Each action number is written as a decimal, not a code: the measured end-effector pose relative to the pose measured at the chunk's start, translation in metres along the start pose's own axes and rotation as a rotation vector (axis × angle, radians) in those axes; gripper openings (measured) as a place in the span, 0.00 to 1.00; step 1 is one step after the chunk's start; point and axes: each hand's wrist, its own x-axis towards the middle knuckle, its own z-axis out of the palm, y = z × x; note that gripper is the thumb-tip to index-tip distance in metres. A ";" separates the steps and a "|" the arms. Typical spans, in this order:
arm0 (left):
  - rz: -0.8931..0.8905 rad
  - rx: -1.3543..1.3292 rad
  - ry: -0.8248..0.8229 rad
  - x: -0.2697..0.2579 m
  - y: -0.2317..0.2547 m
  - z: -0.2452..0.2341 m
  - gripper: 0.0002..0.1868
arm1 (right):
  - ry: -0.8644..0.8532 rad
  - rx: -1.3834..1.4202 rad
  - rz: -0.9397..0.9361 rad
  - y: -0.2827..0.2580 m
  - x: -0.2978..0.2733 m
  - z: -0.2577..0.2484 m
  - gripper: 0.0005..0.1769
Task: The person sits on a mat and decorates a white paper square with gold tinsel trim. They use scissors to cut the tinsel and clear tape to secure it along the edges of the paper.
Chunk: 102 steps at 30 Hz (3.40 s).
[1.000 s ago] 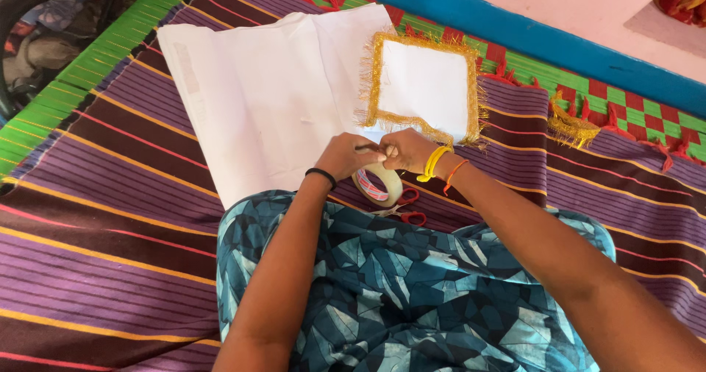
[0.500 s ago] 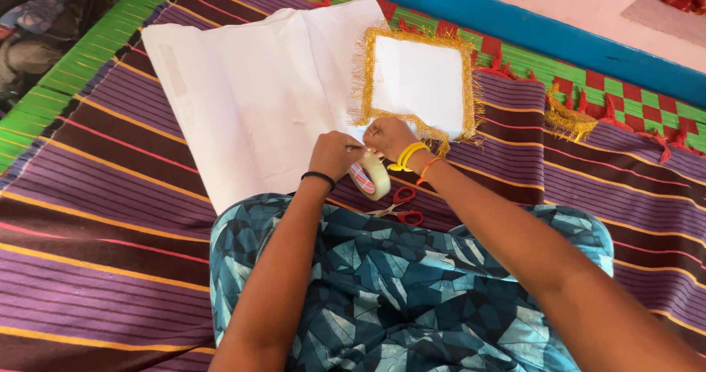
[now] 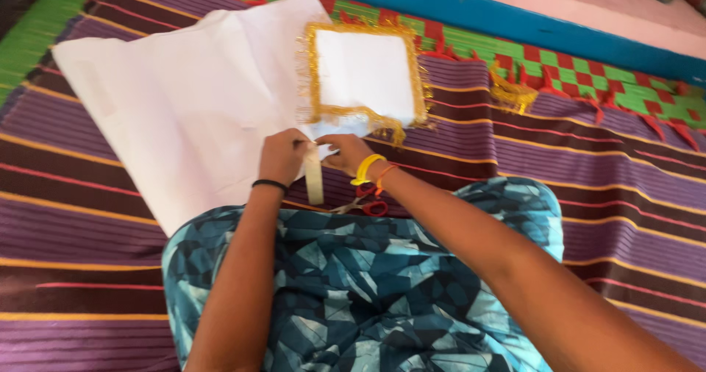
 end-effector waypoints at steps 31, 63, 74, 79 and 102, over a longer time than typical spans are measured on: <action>-0.042 -0.033 -0.046 -0.007 0.002 -0.009 0.05 | -0.305 -0.729 -0.282 0.041 -0.071 -0.006 0.32; -0.177 -0.030 -0.112 -0.007 0.014 -0.024 0.14 | -0.474 -0.346 0.424 0.049 -0.063 -0.086 0.19; -0.256 -0.081 -0.117 -0.006 0.018 -0.023 0.14 | -0.548 0.075 0.475 0.041 -0.016 -0.113 0.35; -0.270 -0.079 -0.126 -0.004 0.017 -0.023 0.15 | -0.604 0.083 0.359 0.023 -0.008 -0.114 0.34; -0.278 0.047 -0.204 0.010 0.021 -0.024 0.15 | -0.650 -0.013 0.225 0.019 0.032 -0.097 0.29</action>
